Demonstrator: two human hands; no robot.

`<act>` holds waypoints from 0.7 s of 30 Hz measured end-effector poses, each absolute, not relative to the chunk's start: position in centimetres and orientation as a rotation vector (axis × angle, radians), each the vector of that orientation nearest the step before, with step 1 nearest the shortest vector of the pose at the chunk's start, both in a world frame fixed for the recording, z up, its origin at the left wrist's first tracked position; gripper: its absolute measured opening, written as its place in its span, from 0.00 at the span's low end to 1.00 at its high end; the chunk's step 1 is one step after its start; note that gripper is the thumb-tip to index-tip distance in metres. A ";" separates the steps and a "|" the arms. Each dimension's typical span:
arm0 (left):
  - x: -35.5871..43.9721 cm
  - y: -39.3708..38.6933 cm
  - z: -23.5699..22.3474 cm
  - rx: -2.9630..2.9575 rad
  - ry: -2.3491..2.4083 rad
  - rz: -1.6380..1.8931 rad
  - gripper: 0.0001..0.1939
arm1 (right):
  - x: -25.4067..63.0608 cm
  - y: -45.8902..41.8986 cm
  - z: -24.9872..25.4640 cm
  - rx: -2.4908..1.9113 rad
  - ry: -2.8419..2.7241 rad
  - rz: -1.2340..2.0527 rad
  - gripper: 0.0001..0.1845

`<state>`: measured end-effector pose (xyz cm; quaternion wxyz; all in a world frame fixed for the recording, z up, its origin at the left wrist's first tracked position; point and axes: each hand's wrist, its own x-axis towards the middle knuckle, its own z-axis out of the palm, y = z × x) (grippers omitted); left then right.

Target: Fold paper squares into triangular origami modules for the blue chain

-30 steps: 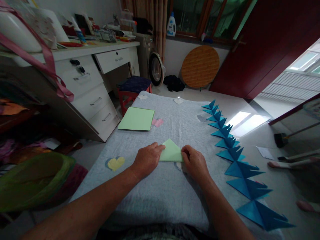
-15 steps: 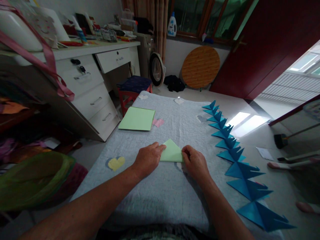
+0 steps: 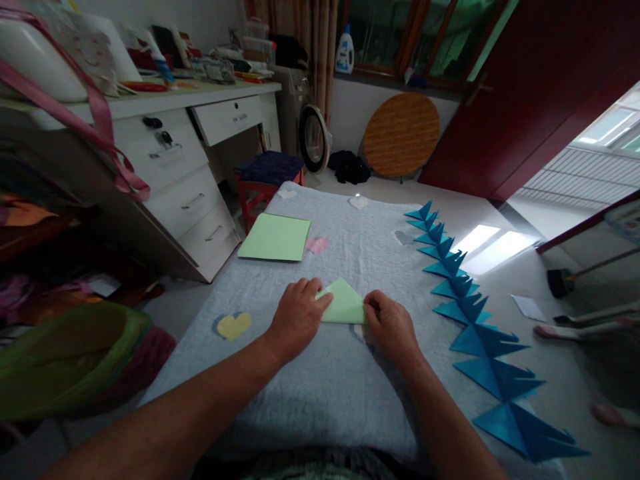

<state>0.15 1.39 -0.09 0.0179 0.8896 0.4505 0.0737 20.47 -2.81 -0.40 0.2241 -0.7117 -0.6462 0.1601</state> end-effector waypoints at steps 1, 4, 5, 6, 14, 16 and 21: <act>0.2 1.3 -0.1 2.797 1.385 0.267 0.11 | 20.5 -2.8 -0.4 -1.965 -1.785 0.441 0.09; 0.3 1.2 -0.2 2.859 1.233 0.301 0.10 | 20.4 -2.8 -0.3 -1.981 -1.790 0.441 0.09; 0.3 1.2 -0.2 2.867 1.170 0.269 0.09 | 20.4 -2.8 -0.3 -1.987 -1.793 0.438 0.09; 0.3 1.2 -0.2 2.869 1.119 0.224 0.08 | 20.4 -2.8 -0.4 -1.993 -1.794 0.435 0.09; 0.1 -1.0 -0.3 2.871 1.115 0.143 0.18 | 20.6 -2.7 -0.4 -1.999 -1.825 0.419 0.08; 0.1 -1.7 -0.1 2.834 1.125 0.149 0.23 | 20.8 -2.8 -0.3 -2.017 -1.818 0.431 0.08; 0.0 -2.6 0.3 2.799 1.093 0.108 0.38 | 21.9 -3.1 -0.1 -2.010 -1.830 0.506 0.08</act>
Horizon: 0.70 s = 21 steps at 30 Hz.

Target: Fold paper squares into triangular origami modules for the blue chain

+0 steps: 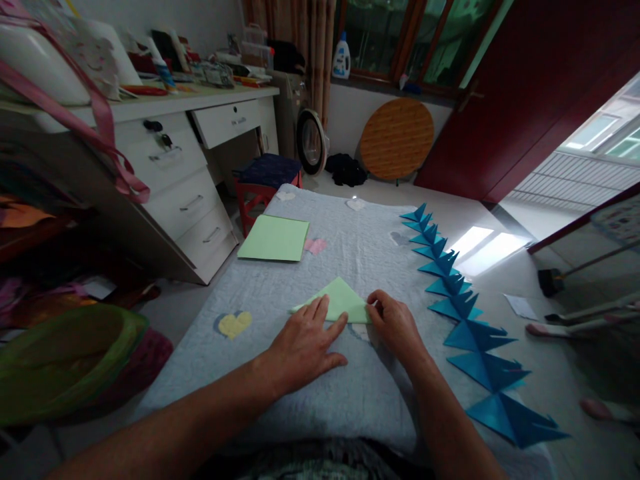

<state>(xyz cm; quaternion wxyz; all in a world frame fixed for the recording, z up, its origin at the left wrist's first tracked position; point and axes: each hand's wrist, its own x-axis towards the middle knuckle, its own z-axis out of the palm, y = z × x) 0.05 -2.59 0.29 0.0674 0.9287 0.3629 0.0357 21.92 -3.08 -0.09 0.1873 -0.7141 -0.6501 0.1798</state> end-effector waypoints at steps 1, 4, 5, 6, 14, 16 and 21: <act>0.0 -2.6 0.2 2.798 1.086 0.101 0.39 | 22.2 -3.1 0.0 -2.017 -1.844 0.519 0.08; -0.3 -2.7 -0.2 2.792 1.066 0.099 0.41 | 22.7 -3.4 0.8 -2.092 -1.892 0.481 0.07; -0.4 -2.7 -0.3 2.788 1.063 0.105 0.42 | 22.7 -3.6 1.1 -2.120 -1.908 0.414 0.07; -0.4 -2.8 -0.4 2.785 1.061 0.113 0.42 | 22.5 -3.8 1.5 -2.134 -1.927 0.315 0.07; -0.4 -3.1 -0.4 2.779 1.081 0.182 0.39 | 18.8 -6.5 3.5 -1.571 -2.140 0.030 0.16; -0.4 -3.1 -0.6 2.786 1.073 0.213 0.37 | 18.0 -7.1 3.2 -1.459 -2.204 0.077 0.19; -0.4 -2.9 -1.0 2.817 1.068 0.253 0.31 | 16.8 -8.2 1.3 -1.513 -2.262 0.374 0.27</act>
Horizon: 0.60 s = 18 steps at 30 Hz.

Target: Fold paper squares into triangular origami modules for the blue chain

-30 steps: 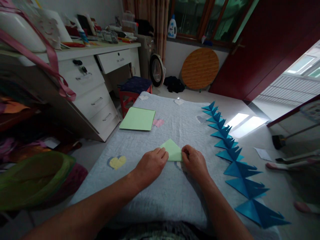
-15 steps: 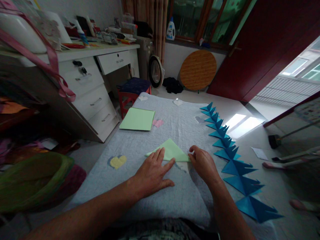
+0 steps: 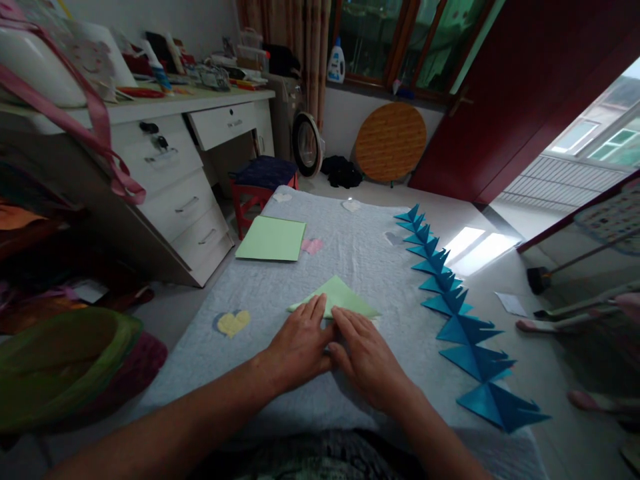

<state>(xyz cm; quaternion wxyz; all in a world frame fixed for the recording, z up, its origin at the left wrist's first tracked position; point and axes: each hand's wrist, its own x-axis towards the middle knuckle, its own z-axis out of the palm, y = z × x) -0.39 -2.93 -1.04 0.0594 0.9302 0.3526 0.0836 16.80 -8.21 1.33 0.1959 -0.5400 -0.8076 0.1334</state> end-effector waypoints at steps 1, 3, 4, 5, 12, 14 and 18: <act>-0.4 -2.9 -1.0 2.829 1.060 0.254 0.31 | 16.7 -8.3 0.9 -1.551 -2.253 0.406 0.29; -0.5 -2.8 -1.0 2.858 1.044 0.251 0.32 | 16.7 -8.4 0.2 -1.596 -2.239 0.448 0.32; -0.6 -2.8 -0.9 2.873 1.038 0.249 0.32 | 16.8 -8.5 -0.1 -1.604 -2.235 0.461 0.33; -0.7 -2.8 -0.9 2.886 1.033 0.248 0.32 | 16.8 -8.4 -0.3 -1.606 -2.236 0.468 0.33; -3.7 -3.2 -1.7 2.927 1.057 0.342 0.33 | 16.4 -8.4 -0.1 -1.628 -2.301 0.375 0.26; -5.0 -3.5 -2.1 2.937 1.106 0.355 0.32 | 16.1 -8.3 -0.1 -1.648 -2.308 0.321 0.24; -7.4 -4.0 -2.3 2.971 1.216 0.322 0.31 | 15.6 -8.1 0.1 -1.689 -2.336 0.271 0.25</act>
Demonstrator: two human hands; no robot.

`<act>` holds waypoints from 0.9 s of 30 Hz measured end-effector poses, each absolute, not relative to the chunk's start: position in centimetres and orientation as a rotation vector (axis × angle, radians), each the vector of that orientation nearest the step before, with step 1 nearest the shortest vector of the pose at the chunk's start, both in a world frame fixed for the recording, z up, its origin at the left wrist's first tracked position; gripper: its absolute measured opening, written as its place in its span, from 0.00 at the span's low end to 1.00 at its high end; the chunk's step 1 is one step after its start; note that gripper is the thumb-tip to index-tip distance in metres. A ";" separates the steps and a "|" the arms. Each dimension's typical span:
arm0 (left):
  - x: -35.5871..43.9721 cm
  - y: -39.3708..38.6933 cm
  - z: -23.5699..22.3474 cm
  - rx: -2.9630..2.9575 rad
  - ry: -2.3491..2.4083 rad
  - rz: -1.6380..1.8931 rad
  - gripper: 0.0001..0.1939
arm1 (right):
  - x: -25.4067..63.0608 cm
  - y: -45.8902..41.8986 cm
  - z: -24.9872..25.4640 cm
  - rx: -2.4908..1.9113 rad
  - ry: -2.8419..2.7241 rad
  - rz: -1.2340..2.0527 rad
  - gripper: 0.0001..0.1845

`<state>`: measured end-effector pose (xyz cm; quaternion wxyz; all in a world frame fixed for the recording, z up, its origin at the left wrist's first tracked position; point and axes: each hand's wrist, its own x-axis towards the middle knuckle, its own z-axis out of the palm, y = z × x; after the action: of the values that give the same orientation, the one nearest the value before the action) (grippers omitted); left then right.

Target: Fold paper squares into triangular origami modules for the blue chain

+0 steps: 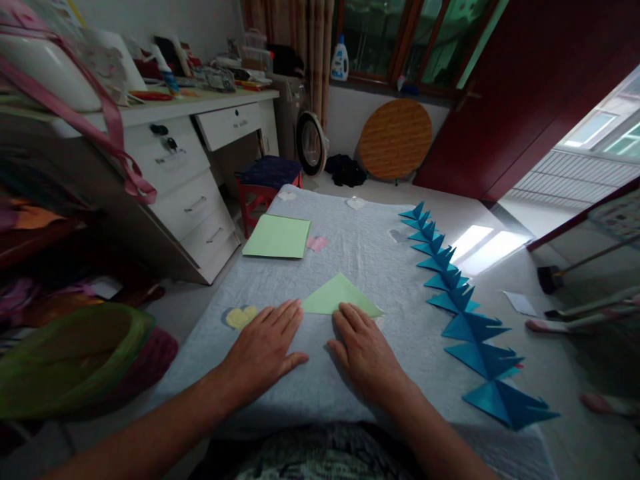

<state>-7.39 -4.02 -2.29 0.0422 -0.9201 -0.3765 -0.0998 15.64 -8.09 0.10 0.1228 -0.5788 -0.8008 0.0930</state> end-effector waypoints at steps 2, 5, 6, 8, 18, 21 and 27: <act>-8.1 -4.0 -2.0 -2.781 -1.178 -0.287 0.31 | 15.4 -7.9 0.4 -1.710 -2.342 0.267 0.27; -8.1 -3.8 -1.0 -2.754 -1.219 -0.303 0.29 | 14.8 -7.7 0.9 -1.743 -2.346 0.263 0.28; -7.8 -3.6 -0.6 -2.739 -1.238 -0.320 0.26 | 14.6 -7.7 1.1 -1.758 -2.350 0.258 0.28; -6.8 -3.3 -0.2 -2.701 -1.237 -0.378 0.21 | 14.2 -7.7 1.3 -1.788 -2.355 0.239 0.27; -4.6 -3.0 -2.5 -2.879 -1.001 -0.356 0.20 | 14.9 -8.2 0.3 -1.790 -2.330 0.210 0.29; -4.8 -3.3 -1.9 -2.848 -1.074 -0.288 0.19 | 16.3 -8.9 0.1 -1.801 -2.321 0.220 0.31; -5.1 -3.7 -1.1 -2.775 -1.127 -0.178 0.22 | 19.3 -10.3 0.3 -1.910 -2.292 0.209 0.32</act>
<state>-5.15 -3.70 -1.12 0.0703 -0.9226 -0.3747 -0.0590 19.30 -10.31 0.27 0.0752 -0.6368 -0.7642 0.0698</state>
